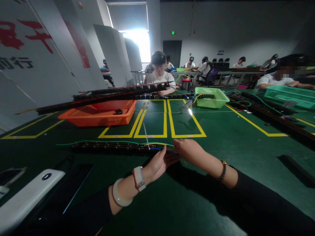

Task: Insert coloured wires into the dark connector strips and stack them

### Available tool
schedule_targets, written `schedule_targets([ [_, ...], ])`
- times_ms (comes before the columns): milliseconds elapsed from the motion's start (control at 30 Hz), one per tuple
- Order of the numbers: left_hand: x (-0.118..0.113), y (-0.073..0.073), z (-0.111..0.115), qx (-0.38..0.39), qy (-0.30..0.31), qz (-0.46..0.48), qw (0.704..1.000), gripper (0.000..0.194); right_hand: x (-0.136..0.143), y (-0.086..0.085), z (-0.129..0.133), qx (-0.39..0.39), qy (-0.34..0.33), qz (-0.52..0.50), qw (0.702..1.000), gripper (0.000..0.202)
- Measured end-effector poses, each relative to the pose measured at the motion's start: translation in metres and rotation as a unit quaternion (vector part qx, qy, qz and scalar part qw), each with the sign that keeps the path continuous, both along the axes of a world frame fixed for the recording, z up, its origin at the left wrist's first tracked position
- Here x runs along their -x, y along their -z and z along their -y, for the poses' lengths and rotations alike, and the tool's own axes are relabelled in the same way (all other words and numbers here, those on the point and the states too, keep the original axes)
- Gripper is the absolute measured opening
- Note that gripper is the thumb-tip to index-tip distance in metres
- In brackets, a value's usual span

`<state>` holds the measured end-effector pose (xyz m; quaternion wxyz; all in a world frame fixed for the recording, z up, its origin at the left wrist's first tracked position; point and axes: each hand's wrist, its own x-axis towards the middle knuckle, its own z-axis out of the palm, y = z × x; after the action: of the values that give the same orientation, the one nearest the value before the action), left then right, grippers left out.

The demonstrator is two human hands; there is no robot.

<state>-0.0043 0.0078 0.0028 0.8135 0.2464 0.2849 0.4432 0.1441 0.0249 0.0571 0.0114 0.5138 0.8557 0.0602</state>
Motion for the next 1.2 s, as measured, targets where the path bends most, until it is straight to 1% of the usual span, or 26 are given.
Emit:
schedule_targets([
  [100,-0.001,-0.002,0.001,-0.009,-0.004,-0.004,1.0,0.021,-0.005,0.006,-0.008,0.028,-0.02,-0.011,0.999,0.018],
  [233,0.0,-0.004,0.002,0.016,-0.003,-0.037,0.999,0.024,-0.008,0.014,-0.017,0.05,-0.019,-0.023,0.998,0.017],
  [333,0.0,-0.004,0.002,0.02,0.002,-0.051,0.998,0.025,-0.01,0.016,-0.019,0.056,-0.02,-0.033,0.998,0.016],
  [433,0.0,-0.004,0.001,0.025,0.002,-0.043,0.999,0.025,-0.011,0.01,-0.016,0.054,-0.023,-0.033,0.998,0.017],
  [600,0.0,-0.003,0.001,0.013,0.004,-0.017,1.0,0.025,-0.009,-0.014,-0.002,0.023,0.019,-0.057,0.998,0.02],
  [700,0.001,-0.003,0.001,0.034,-0.009,-0.017,0.999,0.022,-0.004,-0.024,0.011,0.048,0.037,-0.044,0.997,0.029],
  [767,0.002,-0.001,0.001,0.044,-0.014,-0.018,0.999,0.023,-0.001,-0.026,0.019,0.072,0.033,-0.022,0.997,0.031],
  [867,0.002,0.001,0.0,0.033,-0.002,-0.023,0.999,0.027,0.002,-0.021,0.026,0.091,0.021,0.011,0.996,0.024],
  [967,0.002,0.002,0.0,0.03,0.012,-0.014,0.999,0.027,0.001,-0.018,0.027,0.099,0.002,0.027,0.995,0.017],
  [1067,0.002,-0.001,0.001,0.029,0.015,-0.01,0.999,0.024,-0.001,-0.02,0.027,0.081,-0.002,0.038,0.996,0.019],
  [1200,0.002,-0.005,0.003,0.011,0.014,-0.007,1.0,0.022,-0.002,-0.027,0.025,0.03,0.025,0.04,0.998,0.017],
])
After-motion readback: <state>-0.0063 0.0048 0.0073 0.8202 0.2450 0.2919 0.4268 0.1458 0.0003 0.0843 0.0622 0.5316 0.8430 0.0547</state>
